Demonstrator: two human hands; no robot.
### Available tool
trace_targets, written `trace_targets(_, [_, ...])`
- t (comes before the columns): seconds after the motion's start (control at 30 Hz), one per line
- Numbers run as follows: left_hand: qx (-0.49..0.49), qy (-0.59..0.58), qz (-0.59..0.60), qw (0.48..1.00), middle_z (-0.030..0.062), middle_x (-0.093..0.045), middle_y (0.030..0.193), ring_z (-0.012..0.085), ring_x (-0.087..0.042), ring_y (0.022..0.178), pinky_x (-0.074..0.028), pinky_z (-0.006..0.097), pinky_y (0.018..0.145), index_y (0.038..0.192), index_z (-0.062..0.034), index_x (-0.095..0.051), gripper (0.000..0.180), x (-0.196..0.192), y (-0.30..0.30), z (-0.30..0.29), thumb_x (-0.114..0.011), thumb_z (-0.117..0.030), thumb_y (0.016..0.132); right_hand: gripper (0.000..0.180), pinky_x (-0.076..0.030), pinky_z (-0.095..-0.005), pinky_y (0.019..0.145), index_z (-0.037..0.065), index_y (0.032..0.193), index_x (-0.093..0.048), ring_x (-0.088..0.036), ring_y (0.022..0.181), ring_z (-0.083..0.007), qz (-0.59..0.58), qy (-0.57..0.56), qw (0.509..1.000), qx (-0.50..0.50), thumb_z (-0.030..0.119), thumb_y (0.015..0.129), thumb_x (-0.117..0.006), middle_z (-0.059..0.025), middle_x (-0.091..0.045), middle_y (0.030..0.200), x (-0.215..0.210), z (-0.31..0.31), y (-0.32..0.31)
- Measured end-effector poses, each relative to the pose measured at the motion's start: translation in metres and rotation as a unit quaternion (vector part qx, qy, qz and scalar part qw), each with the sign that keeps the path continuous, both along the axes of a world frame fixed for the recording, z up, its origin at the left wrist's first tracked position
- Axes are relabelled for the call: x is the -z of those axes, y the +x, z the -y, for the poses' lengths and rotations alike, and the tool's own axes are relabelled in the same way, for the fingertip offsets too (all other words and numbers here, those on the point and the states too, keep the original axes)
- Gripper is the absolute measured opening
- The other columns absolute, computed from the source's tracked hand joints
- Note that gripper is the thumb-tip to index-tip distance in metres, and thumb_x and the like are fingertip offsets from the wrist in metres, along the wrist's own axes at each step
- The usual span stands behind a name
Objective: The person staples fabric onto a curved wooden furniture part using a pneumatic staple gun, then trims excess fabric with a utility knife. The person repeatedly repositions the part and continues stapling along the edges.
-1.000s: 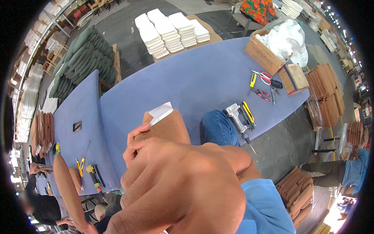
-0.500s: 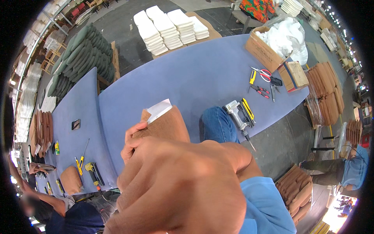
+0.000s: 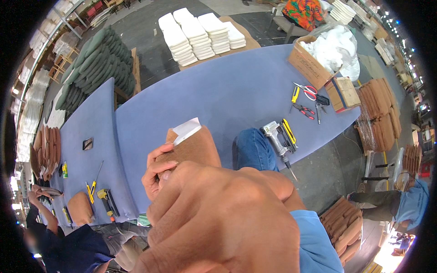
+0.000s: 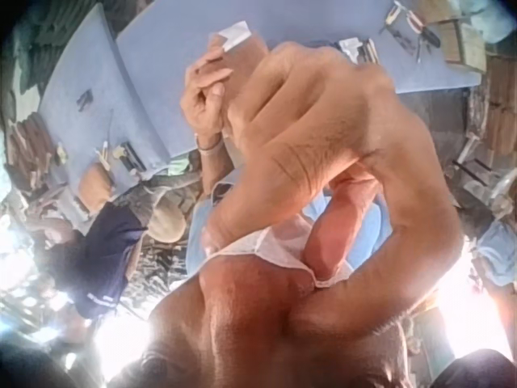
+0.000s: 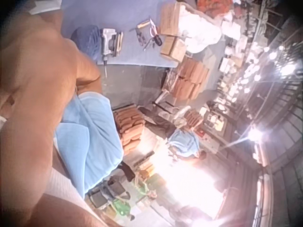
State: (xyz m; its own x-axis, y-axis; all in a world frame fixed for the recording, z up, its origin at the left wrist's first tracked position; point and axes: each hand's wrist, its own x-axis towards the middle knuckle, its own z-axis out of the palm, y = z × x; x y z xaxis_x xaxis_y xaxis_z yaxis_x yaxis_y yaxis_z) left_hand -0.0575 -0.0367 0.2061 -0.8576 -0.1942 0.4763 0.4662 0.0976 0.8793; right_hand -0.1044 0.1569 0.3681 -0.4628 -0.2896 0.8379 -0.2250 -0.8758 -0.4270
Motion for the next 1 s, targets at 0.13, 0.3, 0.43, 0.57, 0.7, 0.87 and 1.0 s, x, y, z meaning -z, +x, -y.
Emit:
trace_targets(0.13, [-0.004,-0.006,0.003,1.0,0.0239,-0.067,0.129,0.0376,-0.061,0.128,-0.036,0.056,0.119,0.099,-0.0008,-0.076,0.017,0.0,0.0,0.001,-0.063,-0.008,0.09,0.022,-0.039,-0.0336,0.045,0.015,0.081,-0.036,-0.052,0.049,-0.0227,-0.004,-0.003,1.0,-0.01,0.001,0.085,-0.053,-0.0118,-0.055,0.066,-0.001,0.001,-0.002])
trace_targets(0.3, [-0.001,0.005,0.0,1.0,0.0236,-0.067,0.129,0.0371,-0.06,0.129,-0.035,0.056,0.119,0.1,-0.0011,-0.076,0.017,0.0,0.001,0.0,-0.063,-0.008,0.089,0.02,-0.039,-0.034,0.047,0.014,0.083,-0.038,-0.053,0.052,-0.023,-0.007,-0.003,1.0,-0.02,0.002,0.086,-0.054,-0.0123,-0.056,0.069,-0.001,0.003,-0.001])
trace_targets(0.43, [0.001,0.01,-0.002,1.0,0.0235,-0.067,0.13,0.0367,-0.06,0.129,-0.035,0.056,0.119,0.1,-0.0011,-0.076,0.018,0.002,0.001,0.001,-0.063,-0.008,0.089,0.019,-0.039,-0.0344,0.049,0.014,0.086,-0.039,-0.053,0.054,-0.0233,-0.007,-0.004,1.0,-0.026,0.004,0.086,-0.055,-0.0127,-0.056,0.072,0.0,0.005,-0.001])
trace_targets(0.57, [0.002,0.005,0.0,1.0,0.0236,-0.067,0.13,0.0361,-0.06,0.13,-0.034,0.056,0.12,0.1,-0.001,-0.076,0.019,0.001,0.002,0.003,-0.062,-0.007,0.088,0.018,-0.039,-0.0347,0.051,0.014,0.088,-0.039,-0.054,0.056,-0.0236,-0.002,-0.001,1.0,-0.031,0.005,0.087,-0.055,-0.0132,-0.057,0.074,0.003,0.01,-0.002])
trace_targets(0.7, [0.005,0.008,0.01,1.0,0.0237,-0.067,0.13,0.0353,-0.06,0.129,-0.034,0.055,0.12,0.1,-0.0009,-0.076,0.02,-0.002,0.001,0.0,-0.062,-0.006,0.086,0.018,-0.04,-0.0351,0.053,0.014,0.09,-0.04,-0.054,0.058,-0.0239,0.004,0.005,1.0,-0.028,0.006,0.087,-0.056,-0.0136,-0.057,0.076,0.005,0.013,0.0])
trace_targets(0.87, [0.002,-0.006,0.002,1.0,0.0238,-0.066,0.13,0.0361,-0.06,0.129,-0.035,0.055,0.119,0.101,-0.0005,-0.076,0.021,0.001,0.002,0.003,-0.061,-0.005,0.087,0.017,-0.04,-0.0355,0.056,0.014,0.093,-0.042,-0.055,0.06,-0.0242,0.003,0.0,0.999,-0.036,0.007,0.088,-0.057,-0.0141,-0.058,0.079,0.006,0.011,0.0])
trace_targets(1.0, [0.012,0.0,-0.005,1.0,0.0241,-0.066,0.13,0.0379,-0.059,0.129,-0.037,0.055,0.117,0.102,-0.0003,-0.075,0.02,0.001,-0.001,0.001,-0.061,-0.006,0.088,0.017,-0.04,-0.0359,0.058,0.014,0.095,-0.042,-0.055,0.062,-0.0245,-0.002,-0.005,0.999,-0.032,0.008,0.089,-0.057,-0.0146,-0.058,0.082,0.002,0.002,0.002])
